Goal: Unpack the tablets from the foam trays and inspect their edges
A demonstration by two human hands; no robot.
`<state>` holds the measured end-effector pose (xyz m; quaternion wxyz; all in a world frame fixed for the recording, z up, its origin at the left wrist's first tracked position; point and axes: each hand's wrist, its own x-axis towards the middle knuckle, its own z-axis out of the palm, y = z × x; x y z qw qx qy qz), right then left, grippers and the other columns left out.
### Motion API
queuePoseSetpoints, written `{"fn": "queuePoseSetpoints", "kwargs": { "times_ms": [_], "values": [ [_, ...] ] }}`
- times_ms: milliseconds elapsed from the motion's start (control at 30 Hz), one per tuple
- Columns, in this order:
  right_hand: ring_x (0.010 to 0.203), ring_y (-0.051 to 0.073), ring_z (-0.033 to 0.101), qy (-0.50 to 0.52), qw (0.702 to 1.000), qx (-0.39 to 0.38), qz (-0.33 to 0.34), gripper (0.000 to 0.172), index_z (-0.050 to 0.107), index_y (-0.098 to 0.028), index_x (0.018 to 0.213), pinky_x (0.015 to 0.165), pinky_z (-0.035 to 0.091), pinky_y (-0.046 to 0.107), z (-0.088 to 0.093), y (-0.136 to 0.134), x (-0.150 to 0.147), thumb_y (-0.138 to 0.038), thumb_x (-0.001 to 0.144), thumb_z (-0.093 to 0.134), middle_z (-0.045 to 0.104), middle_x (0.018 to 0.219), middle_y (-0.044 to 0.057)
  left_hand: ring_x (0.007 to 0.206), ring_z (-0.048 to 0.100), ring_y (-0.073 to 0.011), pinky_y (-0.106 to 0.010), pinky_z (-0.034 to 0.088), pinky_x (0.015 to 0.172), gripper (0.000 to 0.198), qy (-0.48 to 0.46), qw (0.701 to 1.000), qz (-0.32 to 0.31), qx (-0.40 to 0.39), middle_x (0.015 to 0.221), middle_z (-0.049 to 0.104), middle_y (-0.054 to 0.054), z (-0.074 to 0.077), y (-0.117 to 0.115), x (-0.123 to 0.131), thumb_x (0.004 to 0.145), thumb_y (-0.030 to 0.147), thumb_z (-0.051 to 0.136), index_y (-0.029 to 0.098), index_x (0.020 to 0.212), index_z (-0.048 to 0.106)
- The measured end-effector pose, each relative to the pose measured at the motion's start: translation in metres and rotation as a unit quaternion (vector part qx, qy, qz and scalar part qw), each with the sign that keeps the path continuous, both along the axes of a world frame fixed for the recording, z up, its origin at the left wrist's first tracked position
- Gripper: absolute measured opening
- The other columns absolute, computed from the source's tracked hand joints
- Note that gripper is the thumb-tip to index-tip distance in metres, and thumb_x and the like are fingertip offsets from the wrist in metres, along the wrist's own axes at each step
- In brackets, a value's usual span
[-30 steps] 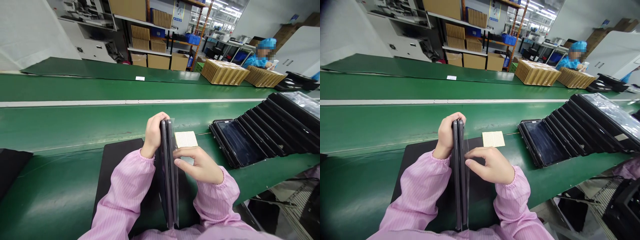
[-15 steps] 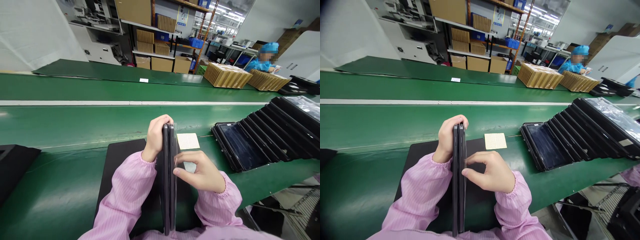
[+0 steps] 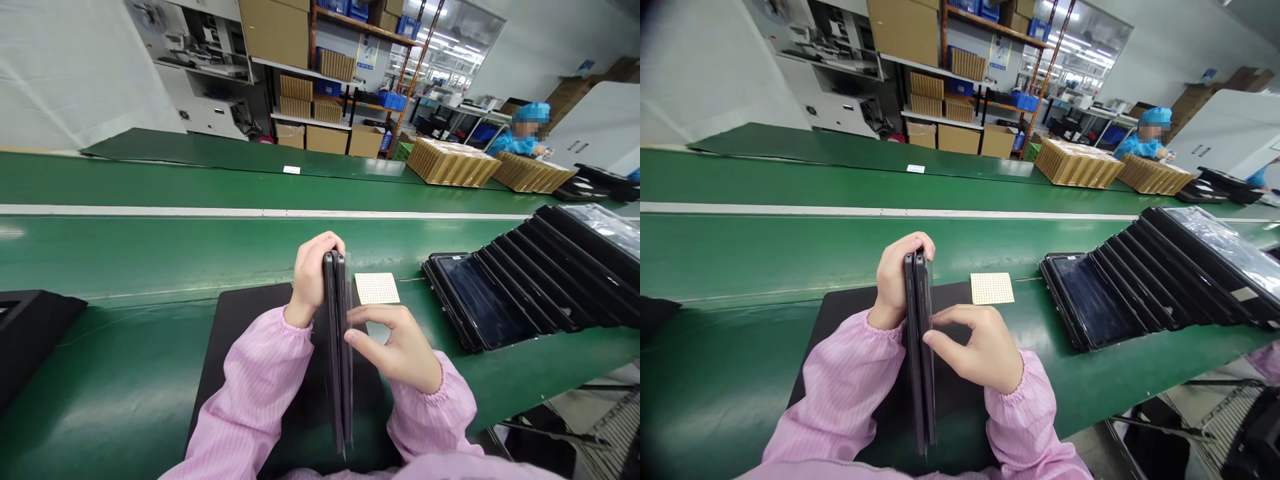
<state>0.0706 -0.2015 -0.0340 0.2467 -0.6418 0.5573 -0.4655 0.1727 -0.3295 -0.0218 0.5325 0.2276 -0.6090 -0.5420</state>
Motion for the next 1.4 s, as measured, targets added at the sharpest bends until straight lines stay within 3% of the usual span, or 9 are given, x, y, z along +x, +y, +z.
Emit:
{"fn": "queuePoseSetpoints", "kwargs": {
  "times_ms": [200,333,433,567,700,967,1200,1300,1400],
  "values": [
    [0.111,0.025,0.071,-0.128,0.983,-0.120,-0.057,0.036,0.069,-0.022,0.126,0.094,0.060,0.037,-0.014,-0.012,0.008,-0.033,0.093,0.060,0.072,0.125,0.009,0.067,0.051,-0.0200,-0.036,0.043,0.070,0.032,-0.013,0.997,-0.010,-0.072,0.066,0.056,-0.003,-0.014,0.011,-0.011,0.091,0.035,0.035,0.024,0.066,0.052],
    [0.116,0.028,0.068,-0.086,0.982,-0.148,-0.074,0.039,0.068,-0.024,0.131,0.098,0.058,0.040,-0.014,-0.012,0.003,-0.042,0.100,0.051,0.071,0.127,0.008,0.084,0.054,-0.0244,-0.042,0.042,0.087,0.030,-0.046,0.970,-0.050,-0.233,0.087,0.063,-0.005,-0.022,0.012,-0.010,0.090,0.047,0.039,0.023,0.089,0.057],
    [0.122,0.027,0.065,-0.081,0.987,-0.134,-0.042,0.040,0.064,-0.026,0.136,0.102,0.055,0.040,-0.012,-0.011,-0.004,-0.041,0.102,0.050,0.069,0.132,0.007,0.091,0.052,-0.0259,-0.044,0.041,0.090,0.036,-0.094,0.945,-0.112,-0.293,0.099,0.061,-0.007,-0.019,0.005,-0.002,0.088,0.052,0.041,0.022,0.102,0.053],
    [0.129,0.025,0.061,-0.112,0.986,-0.124,0.010,0.041,0.058,-0.029,0.143,0.102,0.056,0.036,-0.011,-0.011,-0.012,-0.038,0.103,0.051,0.062,0.142,0.006,0.099,0.049,-0.0268,-0.044,0.042,0.091,0.038,-0.171,0.922,-0.179,-0.298,0.108,0.053,-0.008,-0.010,-0.001,0.009,0.079,0.041,0.051,0.022,0.112,0.045],
    [0.132,0.024,0.058,-0.087,0.988,-0.125,0.036,0.043,0.053,-0.029,0.146,0.104,0.055,0.035,-0.010,-0.010,-0.015,-0.036,0.104,0.048,0.061,0.143,0.007,0.101,0.047,-0.0268,-0.044,0.044,0.089,0.041,-0.214,0.915,-0.200,-0.279,0.108,0.049,-0.007,-0.005,0.001,0.015,0.071,0.029,0.054,0.023,0.109,0.041],
    [0.142,0.027,0.048,-0.085,0.989,-0.076,0.092,0.057,0.043,-0.029,0.153,0.104,0.056,0.037,-0.008,-0.005,-0.017,-0.024,0.097,0.056,0.047,0.156,0.007,0.106,0.047,-0.0263,-0.046,0.048,0.092,0.056,-0.259,0.895,-0.251,-0.263,0.112,0.043,-0.005,0.003,-0.001,0.028,0.064,0.023,0.060,0.026,0.115,0.036],
    [0.145,0.030,0.042,-0.099,0.991,-0.047,0.083,0.070,0.044,-0.029,0.152,0.097,0.060,0.037,-0.009,0.000,-0.018,-0.015,0.086,0.065,0.038,0.161,0.008,0.108,0.045,-0.0267,-0.044,0.048,0.090,0.054,-0.250,0.891,-0.296,-0.237,0.115,0.040,-0.006,0.003,-0.001,0.031,0.066,0.026,0.061,0.027,0.112,0.033],
    [0.143,0.030,0.046,-0.101,0.991,-0.056,0.061,0.072,0.046,-0.031,0.150,0.093,0.062,0.036,-0.008,0.003,-0.017,-0.013,0.083,0.066,0.041,0.159,0.007,0.111,0.044,-0.0280,-0.046,0.046,0.093,0.053,-0.248,0.890,-0.301,-0.235,0.115,0.040,-0.006,0.003,0.001,0.031,0.066,0.026,0.060,0.027,0.112,0.033],
    [0.138,0.031,0.052,-0.117,0.990,-0.071,0.027,0.064,0.057,-0.030,0.142,0.087,0.064,0.036,-0.008,0.003,-0.015,-0.015,0.081,0.068,0.048,0.154,0.008,0.113,0.044,-0.0287,-0.049,0.044,0.097,0.051,-0.239,0.890,-0.305,-0.241,0.116,0.040,-0.007,0.004,0.004,0.030,0.069,0.026,0.059,0.027,0.113,0.034]
  ]
}}
